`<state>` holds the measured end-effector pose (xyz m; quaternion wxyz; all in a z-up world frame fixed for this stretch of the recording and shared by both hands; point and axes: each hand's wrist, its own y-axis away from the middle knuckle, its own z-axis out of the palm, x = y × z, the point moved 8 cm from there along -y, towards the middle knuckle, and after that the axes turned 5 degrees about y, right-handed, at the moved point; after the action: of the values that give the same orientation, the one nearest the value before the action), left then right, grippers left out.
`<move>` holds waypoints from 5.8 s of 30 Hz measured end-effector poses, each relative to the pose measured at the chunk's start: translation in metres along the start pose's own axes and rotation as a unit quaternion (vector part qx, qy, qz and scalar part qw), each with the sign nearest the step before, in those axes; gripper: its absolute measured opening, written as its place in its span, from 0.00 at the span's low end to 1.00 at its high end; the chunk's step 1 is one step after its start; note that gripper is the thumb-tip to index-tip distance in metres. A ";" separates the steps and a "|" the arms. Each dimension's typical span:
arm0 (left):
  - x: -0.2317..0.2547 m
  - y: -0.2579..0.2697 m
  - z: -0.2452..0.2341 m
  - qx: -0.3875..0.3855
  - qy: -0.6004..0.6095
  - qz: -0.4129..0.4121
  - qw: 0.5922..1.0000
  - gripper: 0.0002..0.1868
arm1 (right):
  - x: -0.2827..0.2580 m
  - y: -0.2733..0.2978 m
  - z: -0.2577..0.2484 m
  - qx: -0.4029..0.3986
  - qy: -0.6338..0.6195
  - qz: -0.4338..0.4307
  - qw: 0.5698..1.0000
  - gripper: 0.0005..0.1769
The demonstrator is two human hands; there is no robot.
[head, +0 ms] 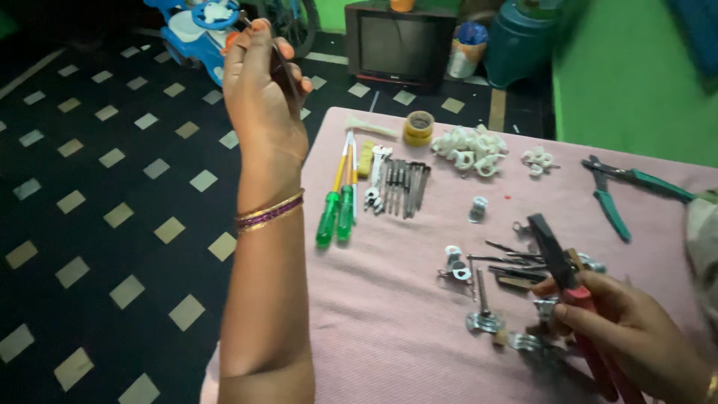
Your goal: The person assembles small electrical components on a table, attaching metal clips to wooden pieces and using pliers to bend and secure metal rods. The person organizes the assembled parts into neat piles.
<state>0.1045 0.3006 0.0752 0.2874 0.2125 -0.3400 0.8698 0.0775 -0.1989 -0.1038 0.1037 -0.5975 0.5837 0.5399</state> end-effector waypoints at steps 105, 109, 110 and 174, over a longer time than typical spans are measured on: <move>-0.187 0.106 0.035 -0.252 -0.643 -0.062 0.721 0.23 | -0.055 0.042 -0.054 0.268 0.234 -0.282 0.891 0.13; -0.175 0.107 0.042 -0.261 -0.658 -0.051 0.704 0.21 | -0.062 0.050 -0.056 0.284 0.243 -0.336 0.865 0.11; -0.171 0.108 0.045 -0.262 -0.657 -0.055 0.704 0.21 | -0.064 0.052 -0.054 0.286 0.251 -0.355 0.854 0.10; -0.173 0.265 0.134 -0.699 -0.539 -0.176 0.435 0.08 | -0.046 0.023 -0.034 0.292 0.370 -0.386 0.793 0.14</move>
<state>0.0864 -0.0163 -0.0563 0.2439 0.4202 -0.8737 -0.0246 0.0894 -0.2043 -0.0436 0.2495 -0.8685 0.4283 -0.0036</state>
